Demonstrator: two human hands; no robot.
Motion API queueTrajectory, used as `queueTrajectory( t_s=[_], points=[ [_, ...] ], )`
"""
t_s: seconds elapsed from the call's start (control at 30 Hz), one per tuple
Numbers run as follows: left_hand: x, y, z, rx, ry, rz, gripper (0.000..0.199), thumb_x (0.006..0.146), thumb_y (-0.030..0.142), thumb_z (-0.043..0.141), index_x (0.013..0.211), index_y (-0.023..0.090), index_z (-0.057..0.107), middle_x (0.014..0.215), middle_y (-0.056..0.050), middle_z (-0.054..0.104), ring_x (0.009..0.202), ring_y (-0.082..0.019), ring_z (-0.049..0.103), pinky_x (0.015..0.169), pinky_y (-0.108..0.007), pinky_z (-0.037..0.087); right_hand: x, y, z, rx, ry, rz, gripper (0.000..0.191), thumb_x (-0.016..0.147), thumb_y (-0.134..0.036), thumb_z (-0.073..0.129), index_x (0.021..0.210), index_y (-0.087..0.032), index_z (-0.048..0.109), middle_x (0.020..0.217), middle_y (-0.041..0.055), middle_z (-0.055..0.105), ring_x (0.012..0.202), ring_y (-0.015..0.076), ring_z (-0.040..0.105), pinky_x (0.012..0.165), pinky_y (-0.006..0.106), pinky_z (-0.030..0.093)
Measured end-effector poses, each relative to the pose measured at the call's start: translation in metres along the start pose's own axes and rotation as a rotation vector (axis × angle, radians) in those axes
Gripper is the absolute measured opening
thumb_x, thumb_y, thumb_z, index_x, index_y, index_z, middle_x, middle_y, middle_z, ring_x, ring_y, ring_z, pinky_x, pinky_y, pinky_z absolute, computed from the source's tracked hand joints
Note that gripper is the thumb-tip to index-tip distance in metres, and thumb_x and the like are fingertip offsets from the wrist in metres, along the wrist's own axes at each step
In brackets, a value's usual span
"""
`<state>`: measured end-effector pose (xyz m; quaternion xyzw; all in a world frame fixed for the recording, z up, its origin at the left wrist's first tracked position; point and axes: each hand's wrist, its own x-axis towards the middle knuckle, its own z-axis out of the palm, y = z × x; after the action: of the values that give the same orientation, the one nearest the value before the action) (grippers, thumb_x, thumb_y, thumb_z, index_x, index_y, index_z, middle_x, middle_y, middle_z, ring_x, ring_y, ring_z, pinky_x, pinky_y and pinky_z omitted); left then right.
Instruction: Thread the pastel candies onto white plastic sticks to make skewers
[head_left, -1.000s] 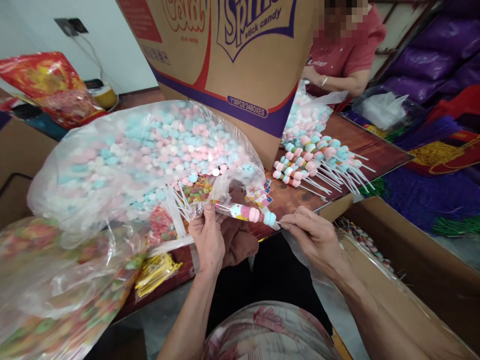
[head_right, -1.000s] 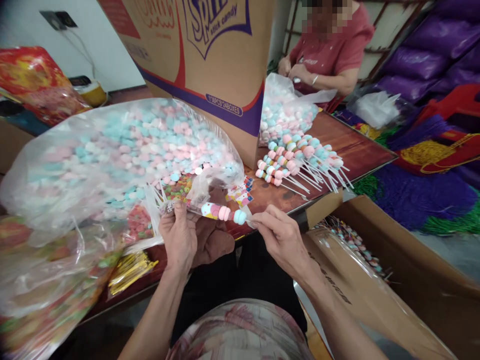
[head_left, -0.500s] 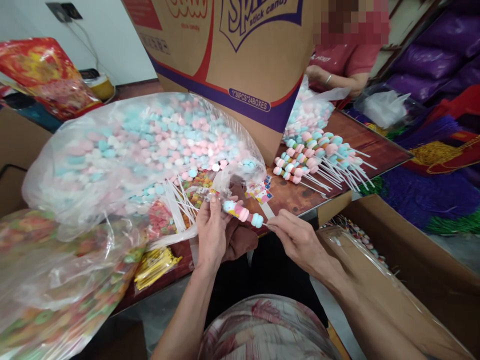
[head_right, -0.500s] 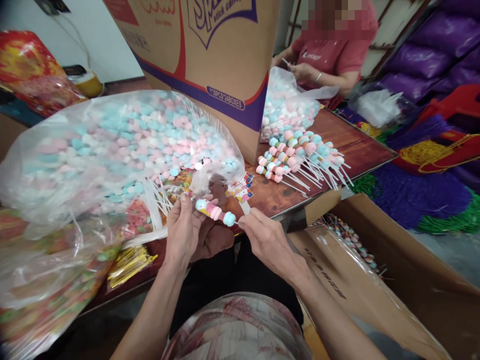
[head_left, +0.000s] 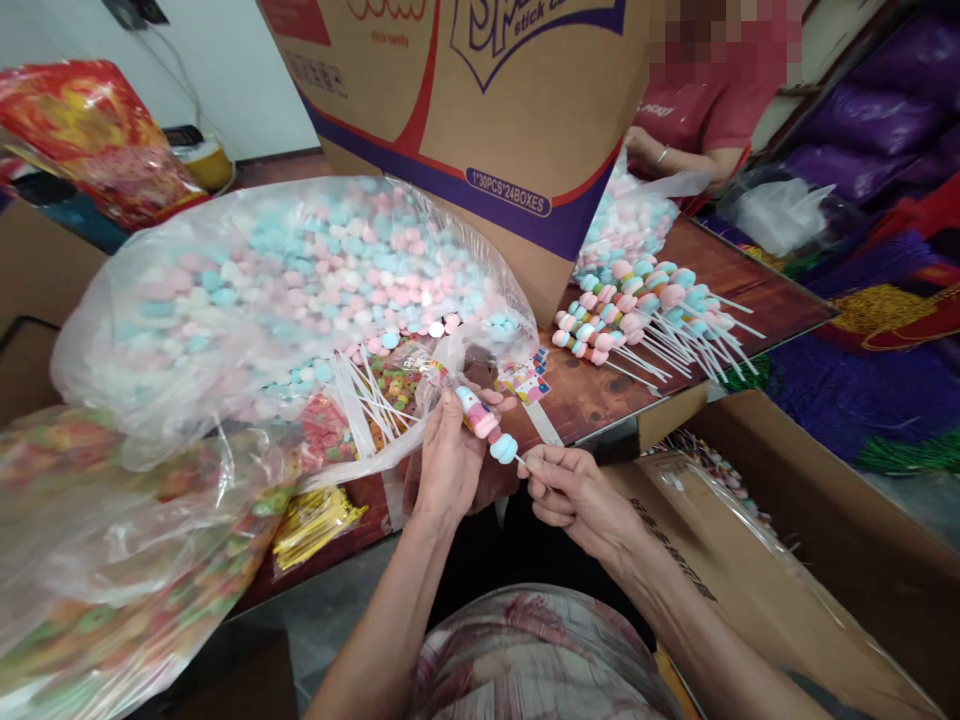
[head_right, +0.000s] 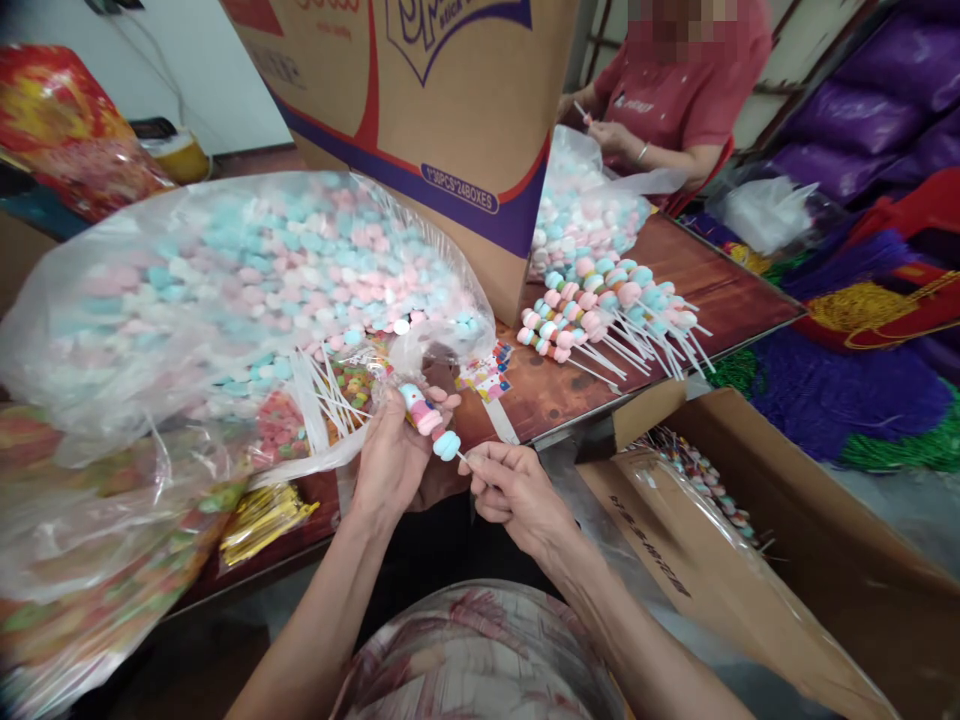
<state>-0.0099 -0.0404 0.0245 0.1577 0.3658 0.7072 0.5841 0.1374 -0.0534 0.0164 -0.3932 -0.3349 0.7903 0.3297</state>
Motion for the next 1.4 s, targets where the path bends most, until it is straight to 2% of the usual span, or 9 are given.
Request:
queueTrajectory(
  t_s=[0.1,0.2,0.43,0.63,0.8,0.93,1.1,1.23,1.4],
  points=[
    [-0.003,-0.004,0.003,0.044,-0.016,-0.025,0.03,0.083,0.046,0.07,0.083,0.016,0.065,0.085,-0.006,0.068,0.089,-0.02,0.069,0.076,-0.028,0.054,0.007,0.001,0.006,0.115,0.026,0.036,0.028,0.069,-0.036,0.081,0.071,-0.013,0.066,0.054,-0.0053,0.05,0.039,-0.0004,0.015,0.038,0.019,0.007],
    [-0.007,-0.01,0.003,0.075,-0.065,-0.051,0.03,0.082,0.046,0.07,0.086,0.017,0.065,0.084,-0.005,0.068,0.087,-0.018,0.068,0.076,-0.028,0.054,0.016,0.003,0.017,0.089,0.117,-0.063,0.027,0.069,-0.037,0.08,0.071,-0.014,0.065,0.056,-0.005,0.051,0.038,0.0,0.019,0.037,0.018,0.009],
    [-0.003,0.006,-0.01,0.122,-0.092,-0.114,0.032,0.081,0.045,0.073,0.092,0.016,0.067,0.096,-0.01,0.071,0.093,-0.02,0.068,0.078,-0.029,0.054,0.021,0.011,0.023,-0.262,0.239,-0.325,0.028,0.083,-0.043,0.067,0.071,-0.019,0.06,0.058,-0.0043,0.05,0.043,0.0061,0.031,0.039,0.022,0.023],
    [0.003,0.011,-0.008,0.03,0.018,-0.049,0.022,0.08,0.035,0.075,0.086,0.016,0.064,0.082,-0.004,0.068,0.077,-0.015,0.068,0.072,-0.025,0.054,0.02,0.017,0.025,-0.635,0.257,-0.515,0.024,0.091,-0.033,0.058,0.071,-0.02,0.059,0.067,-0.0007,0.057,0.064,0.0136,0.052,0.061,0.025,0.042],
    [-0.004,-0.004,-0.003,-0.008,0.053,-0.02,0.018,0.08,0.03,0.074,0.089,0.017,0.067,0.09,-0.002,0.068,0.084,-0.011,0.065,0.082,-0.022,0.051,0.035,0.025,0.039,-0.652,0.344,-0.677,0.02,0.094,-0.028,0.051,0.078,-0.02,0.06,0.086,0.0048,0.065,0.084,0.0182,0.061,0.077,0.029,0.047],
    [-0.001,0.004,-0.01,0.003,0.027,-0.003,0.02,0.081,0.031,0.075,0.092,0.016,0.067,0.09,-0.003,0.068,0.083,-0.011,0.065,0.081,-0.024,0.053,0.029,0.019,0.036,-0.736,0.216,-0.641,0.02,0.096,-0.026,0.048,0.083,-0.021,0.062,0.086,0.0034,0.064,0.082,0.0168,0.058,0.076,0.027,0.045],
    [0.0,0.012,-0.018,0.008,0.027,0.038,0.022,0.081,0.033,0.075,0.09,0.016,0.065,0.085,-0.003,0.069,0.079,-0.012,0.068,0.079,-0.026,0.055,0.012,0.015,0.019,-0.751,0.012,-0.397,0.027,0.095,-0.027,0.051,0.07,-0.019,0.058,0.063,-0.0029,0.053,0.061,0.0119,0.048,0.061,0.024,0.038],
    [-0.006,0.004,-0.017,0.061,-0.042,-0.048,0.025,0.085,0.038,0.07,0.093,0.014,0.065,0.09,-0.006,0.071,0.074,-0.012,0.069,0.075,-0.024,0.055,0.012,0.023,0.02,-0.612,0.019,-0.402,0.029,0.093,-0.028,0.053,0.066,-0.018,0.054,0.062,-0.0031,0.051,0.06,0.0115,0.045,0.06,0.024,0.038],
    [-0.01,-0.004,-0.018,0.163,-0.047,-0.073,0.032,0.087,0.043,0.066,0.099,0.014,0.066,0.09,-0.01,0.074,0.082,-0.02,0.072,0.078,-0.032,0.056,0.019,0.025,0.029,-0.568,0.076,-0.441,0.028,0.093,-0.03,0.054,0.067,-0.018,0.054,0.062,-0.0032,0.051,0.059,0.0112,0.046,0.058,0.024,0.037]
  ],
)
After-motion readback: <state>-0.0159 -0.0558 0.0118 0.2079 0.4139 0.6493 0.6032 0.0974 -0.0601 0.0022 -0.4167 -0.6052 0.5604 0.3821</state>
